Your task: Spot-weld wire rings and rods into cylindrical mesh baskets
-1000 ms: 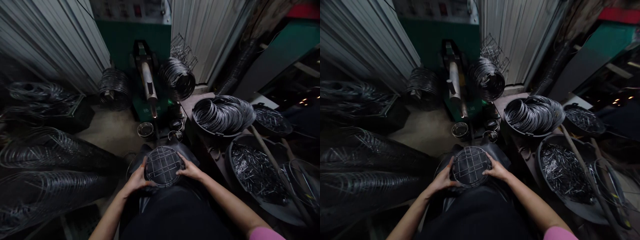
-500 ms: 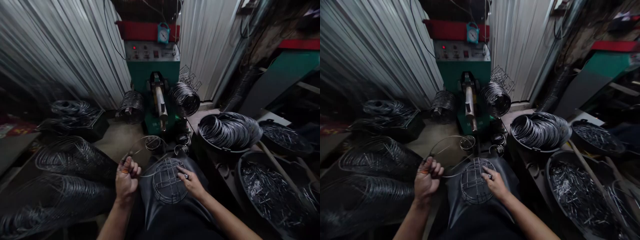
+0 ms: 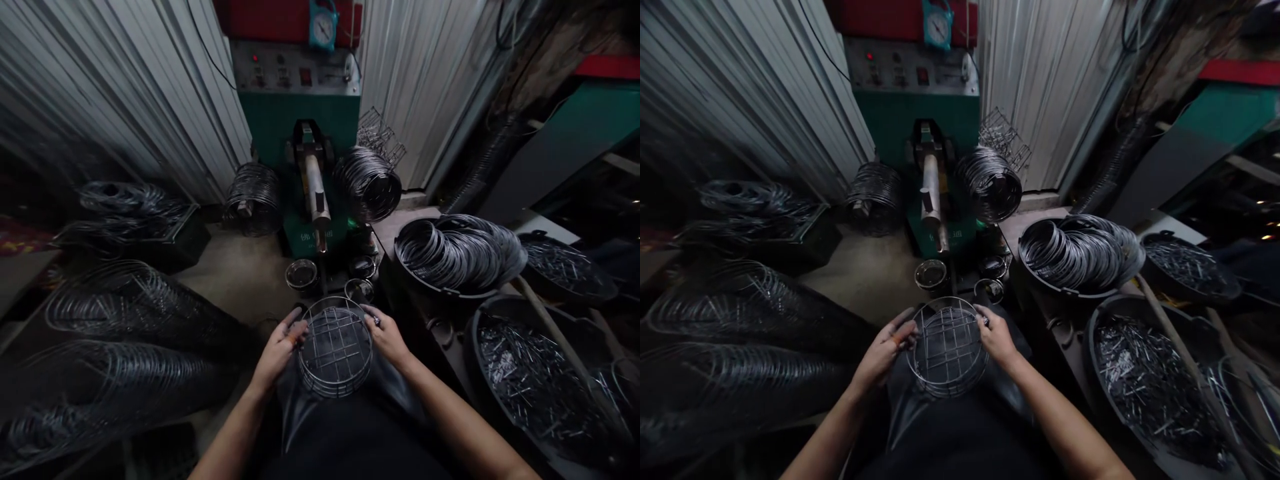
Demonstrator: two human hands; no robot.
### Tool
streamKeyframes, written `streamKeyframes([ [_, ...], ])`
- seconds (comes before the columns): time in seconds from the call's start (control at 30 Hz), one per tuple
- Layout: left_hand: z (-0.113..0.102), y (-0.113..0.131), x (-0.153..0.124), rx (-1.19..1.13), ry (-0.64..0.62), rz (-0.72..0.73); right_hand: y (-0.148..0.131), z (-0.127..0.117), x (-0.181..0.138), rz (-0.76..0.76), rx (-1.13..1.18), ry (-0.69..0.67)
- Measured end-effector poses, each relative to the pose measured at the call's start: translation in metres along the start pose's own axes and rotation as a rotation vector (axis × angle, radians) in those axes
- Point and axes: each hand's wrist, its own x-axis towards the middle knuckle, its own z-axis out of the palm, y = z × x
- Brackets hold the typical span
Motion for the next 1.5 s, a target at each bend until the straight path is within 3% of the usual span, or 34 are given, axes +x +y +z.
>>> streamKeyframes([
  [0.13,-0.014,-0.019,0.013,0.457,0.017,0.081,0.015,0.007,0.008,-0.055,-0.127,-0.02],
  [0.23,-0.016,-0.028,0.015,0.563,0.028,0.116,0.026,0.012,0.007,-0.095,-0.175,-0.013],
  [0.57,-0.022,-0.038,0.014,0.635,0.041,0.095,0.04,0.014,0.0,-0.05,-0.202,0.007],
  [0.7,-0.024,-0.042,0.011,0.618,0.008,0.087,0.044,0.01,-0.004,-0.043,-0.098,-0.029],
  [0.9,-0.027,-0.046,0.011,0.581,-0.034,0.108,0.05,0.002,-0.009,0.095,0.087,-0.081],
  [1.13,-0.026,-0.055,0.01,0.479,-0.012,0.115,0.053,0.006,-0.017,0.203,0.255,-0.022],
  [1.37,-0.032,-0.065,-0.006,0.953,-0.058,0.251,0.055,0.002,-0.028,0.129,0.186,-0.103],
  [1.5,-0.031,-0.067,-0.012,1.155,-0.054,0.3,0.056,-0.008,-0.031,0.046,0.109,-0.226],
])
